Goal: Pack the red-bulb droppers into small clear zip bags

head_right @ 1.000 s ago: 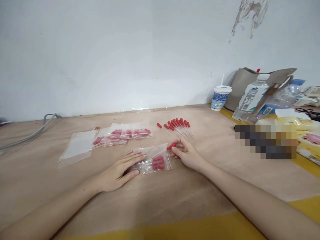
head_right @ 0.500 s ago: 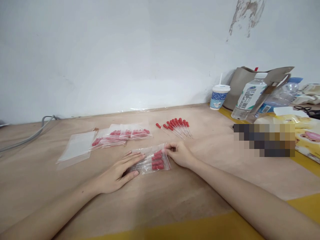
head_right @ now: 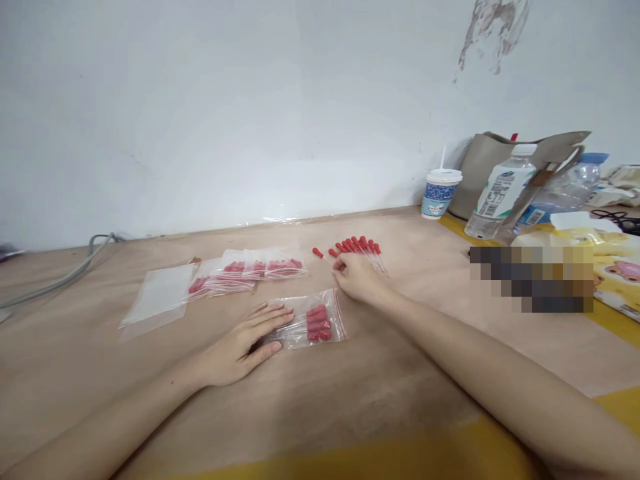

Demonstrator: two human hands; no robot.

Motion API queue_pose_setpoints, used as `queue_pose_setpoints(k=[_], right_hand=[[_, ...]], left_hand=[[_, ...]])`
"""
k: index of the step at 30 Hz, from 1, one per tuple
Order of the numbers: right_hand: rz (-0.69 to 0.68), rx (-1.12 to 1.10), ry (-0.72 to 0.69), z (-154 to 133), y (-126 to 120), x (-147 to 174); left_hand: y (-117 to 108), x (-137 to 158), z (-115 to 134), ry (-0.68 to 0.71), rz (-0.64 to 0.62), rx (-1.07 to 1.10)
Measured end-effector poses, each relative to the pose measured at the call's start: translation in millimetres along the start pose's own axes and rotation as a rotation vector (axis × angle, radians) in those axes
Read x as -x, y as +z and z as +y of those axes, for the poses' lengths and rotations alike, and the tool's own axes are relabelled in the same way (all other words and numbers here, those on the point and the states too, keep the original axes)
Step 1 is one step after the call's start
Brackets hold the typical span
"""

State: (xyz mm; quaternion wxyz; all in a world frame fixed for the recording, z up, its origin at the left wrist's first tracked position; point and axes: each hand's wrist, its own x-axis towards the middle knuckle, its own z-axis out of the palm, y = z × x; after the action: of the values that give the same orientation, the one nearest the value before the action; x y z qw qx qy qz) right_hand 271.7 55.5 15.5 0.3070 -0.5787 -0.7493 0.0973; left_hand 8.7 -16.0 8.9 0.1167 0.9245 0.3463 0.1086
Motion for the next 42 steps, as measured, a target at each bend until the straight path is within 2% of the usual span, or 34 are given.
queue_pose_setpoints(k=[2, 4, 8, 11, 14, 16, 18, 20, 21, 24, 28, 34, 37, 42], right_hand=[[-0.029, 0.103, 0.014, -10.1, 5.3, -21.4], [-0.069, 0.205, 0.113, -19.4, 15.8, -42.0], [-0.123, 0.241, 0.226, -30.0, 39.6, -70.1], [-0.153, 0.223, 0.244, -33.5, 45.7, -73.5], [-0.148, 0.188, 0.197, -32.4, 33.9, -61.5], [-0.072, 0.100, 0.140, -25.7, 18.8, -47.4], [0.145, -0.153, 0.074, -13.4, 3.6, -30.5], [0.275, -0.414, 0.123, 1.5, -6.6, -12.4], [0.296, -0.540, 0.187, 8.6, -9.1, -3.5], [0.296, -0.816, 0.372, 22.0, -7.5, 21.1], [0.292, -0.953, 0.397, 19.6, -0.6, 41.7], [0.285, -1.198, 0.547, 6.0, -0.7, 45.4], [0.208, -1.304, 0.575, 1.9, 2.0, 46.0], [0.017, -1.373, 0.525, -0.7, 3.9, 53.1]], left_hand=[[0.6, 0.2, -0.7, 0.011, 0.007, 0.013], [0.8, 0.5, -1.1, 0.015, 0.005, 0.015], [0.2, 1.5, -0.7, 0.012, 0.004, 0.015], [-0.1, 2.3, -0.4, 0.021, 0.014, 0.016], [0.2, 2.7, -0.2, 0.025, 0.025, 0.013], [0.3, 2.5, 0.2, 0.021, 0.024, 0.008], [0.2, 2.0, 0.6, 0.016, 0.018, 0.000], [0.2, 1.5, 0.7, 0.019, 0.017, -0.004], [0.1, 1.3, 0.6, 0.022, 0.021, -0.004], [-0.1, 1.1, -0.1, 0.029, 0.027, 0.000], [-1.1, 1.4, -0.6, 0.020, 0.017, -0.009], [-1.5, 1.0, -0.1, 0.005, -0.001, -0.016], [-1.7, 1.4, 1.1, 0.009, 0.004, -0.018], [-1.6, 3.5, 2.8, 0.000, 0.033, -0.004]])
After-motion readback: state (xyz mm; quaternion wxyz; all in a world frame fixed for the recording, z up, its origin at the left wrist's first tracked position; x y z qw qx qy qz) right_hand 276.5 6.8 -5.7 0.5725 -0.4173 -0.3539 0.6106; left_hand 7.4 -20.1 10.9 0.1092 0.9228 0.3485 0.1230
